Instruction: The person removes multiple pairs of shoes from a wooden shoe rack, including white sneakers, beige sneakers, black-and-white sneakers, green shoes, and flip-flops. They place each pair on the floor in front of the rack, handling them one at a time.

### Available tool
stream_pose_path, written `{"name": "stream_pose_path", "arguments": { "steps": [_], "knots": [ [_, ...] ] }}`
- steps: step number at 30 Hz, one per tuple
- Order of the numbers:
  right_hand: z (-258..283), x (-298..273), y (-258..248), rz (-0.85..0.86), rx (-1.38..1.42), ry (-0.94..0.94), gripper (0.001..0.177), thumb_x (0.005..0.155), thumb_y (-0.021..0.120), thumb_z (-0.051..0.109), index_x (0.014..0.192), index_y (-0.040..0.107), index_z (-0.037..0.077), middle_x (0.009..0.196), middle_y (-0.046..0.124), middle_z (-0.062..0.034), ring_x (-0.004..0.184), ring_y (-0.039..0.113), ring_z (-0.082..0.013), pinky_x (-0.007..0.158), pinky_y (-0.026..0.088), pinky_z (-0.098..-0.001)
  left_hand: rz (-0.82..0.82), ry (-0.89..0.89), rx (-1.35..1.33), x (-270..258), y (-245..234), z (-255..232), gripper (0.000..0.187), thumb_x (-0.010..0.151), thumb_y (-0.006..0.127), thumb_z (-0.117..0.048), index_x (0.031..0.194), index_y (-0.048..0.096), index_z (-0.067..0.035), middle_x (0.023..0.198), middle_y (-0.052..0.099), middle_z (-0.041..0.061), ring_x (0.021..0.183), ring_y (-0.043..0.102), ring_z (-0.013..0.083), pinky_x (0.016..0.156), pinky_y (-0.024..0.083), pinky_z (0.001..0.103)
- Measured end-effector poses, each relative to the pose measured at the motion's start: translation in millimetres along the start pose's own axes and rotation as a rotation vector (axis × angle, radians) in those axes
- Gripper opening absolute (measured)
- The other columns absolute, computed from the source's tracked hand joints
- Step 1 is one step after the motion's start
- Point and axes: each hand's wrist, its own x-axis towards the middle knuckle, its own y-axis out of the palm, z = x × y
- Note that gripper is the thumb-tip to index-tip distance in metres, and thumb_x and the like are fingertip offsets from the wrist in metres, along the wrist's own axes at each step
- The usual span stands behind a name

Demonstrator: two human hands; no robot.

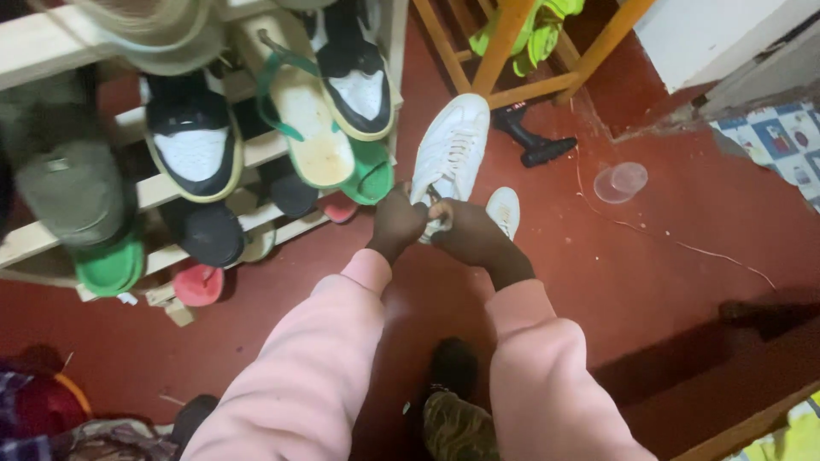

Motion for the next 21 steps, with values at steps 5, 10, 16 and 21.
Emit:
{"name": "stream_pose_path", "arguments": {
  "steps": [5, 10, 16, 21],
  "knots": [
    [-54, 7, 26, 0.021, -0.171, -0.056, 0.032, 0.077, 0.076, 0.025, 0.102, 0.069, 0.007, 0.103, 0.071, -0.0190, 0.098, 0.067, -0.0388, 0.085, 0.052, -0.0456, -0.015, -0.016, 0.131, 27, 59, 73, 0.041, 0.084, 0.063, -0.020, 0.117, 0.064, 0.004, 0.111, 0.069, 0.030, 0.104, 0.066, 0.0460, 0.096, 0.051, 0.049],
    [-82, 22, 59, -0.181, -0.202, -0.043, 0.014, 0.083, 0.066, 0.015, 0.092, 0.068, 0.005, 0.097, 0.069, -0.0213, 0.095, 0.065, -0.0422, 0.084, 0.050, -0.0514, 0.100, 0.085, 0.279, 34, 69, 99, 0.036, 0.089, 0.061, -0.026, 0.115, 0.066, -0.002, 0.119, 0.067, 0.027, 0.109, 0.064, 0.0450, 0.093, 0.051, 0.050],
    [-111, 21, 83, -0.279, -0.204, -0.145, 0.014, 0.090, 0.056, 0.008, 0.093, 0.067, 0.001, 0.096, 0.068, -0.0244, 0.093, 0.063, -0.0441, 0.082, 0.050, -0.0529, 0.252, -0.426, -0.119, 15, 65, 69, 0.054, 0.086, 0.060, -0.039, 0.123, 0.062, -0.001, 0.115, 0.074, 0.025, 0.103, 0.072, 0.0361, 0.086, 0.056, 0.044],
    [-128, 28, 96, -0.135, -0.138, 0.103, 0.021, 0.096, 0.054, 0.012, 0.094, 0.070, -0.001, 0.098, 0.068, -0.0255, 0.096, 0.066, -0.0432, 0.088, 0.051, -0.0523, 0.246, -0.429, 0.088, 10, 84, 92, 0.070, 0.093, 0.065, -0.049, 0.135, 0.053, 0.006, 0.119, 0.063, 0.019, 0.105, 0.062, 0.0266, 0.089, 0.049, 0.035]
  ]
}}
